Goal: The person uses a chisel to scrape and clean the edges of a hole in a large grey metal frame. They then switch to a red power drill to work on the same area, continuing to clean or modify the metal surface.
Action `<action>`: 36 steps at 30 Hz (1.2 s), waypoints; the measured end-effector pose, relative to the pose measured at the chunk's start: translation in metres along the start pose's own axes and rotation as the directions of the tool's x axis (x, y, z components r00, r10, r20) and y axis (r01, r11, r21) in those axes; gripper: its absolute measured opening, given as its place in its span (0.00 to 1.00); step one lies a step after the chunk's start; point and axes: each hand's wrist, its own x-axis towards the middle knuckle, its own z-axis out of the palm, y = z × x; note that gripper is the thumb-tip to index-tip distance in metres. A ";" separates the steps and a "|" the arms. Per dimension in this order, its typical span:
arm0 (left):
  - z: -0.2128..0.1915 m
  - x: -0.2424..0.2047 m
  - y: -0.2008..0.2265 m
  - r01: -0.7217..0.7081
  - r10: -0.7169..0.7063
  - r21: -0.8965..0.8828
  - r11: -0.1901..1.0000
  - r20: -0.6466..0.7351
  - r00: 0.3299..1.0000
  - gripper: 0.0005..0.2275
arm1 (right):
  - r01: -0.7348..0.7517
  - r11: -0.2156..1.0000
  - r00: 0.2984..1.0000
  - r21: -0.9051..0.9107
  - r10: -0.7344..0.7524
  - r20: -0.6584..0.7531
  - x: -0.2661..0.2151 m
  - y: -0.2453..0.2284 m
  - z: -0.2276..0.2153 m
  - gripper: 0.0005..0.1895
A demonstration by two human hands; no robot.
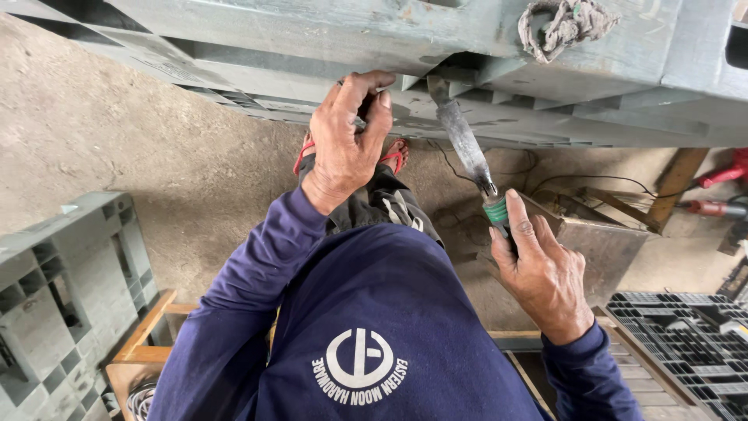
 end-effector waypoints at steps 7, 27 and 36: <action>-0.010 0.033 0.035 -0.298 0.216 0.287 0.911 0.285 0.934 0.09 | -0.001 0.998 1.000 0.066 0.002 -0.020 -0.005 0.015 0.018 0.32; 0.030 0.063 0.022 -0.635 0.005 0.698 0.331 0.671 0.741 0.08 | 0.051 0.887 0.985 0.459 0.032 -0.172 -0.044 0.069 0.073 0.29; 0.025 0.061 0.010 -0.643 0.099 0.691 0.330 0.652 0.751 0.15 | 0.128 0.885 0.972 0.449 -0.021 -0.235 -0.042 0.078 0.074 0.28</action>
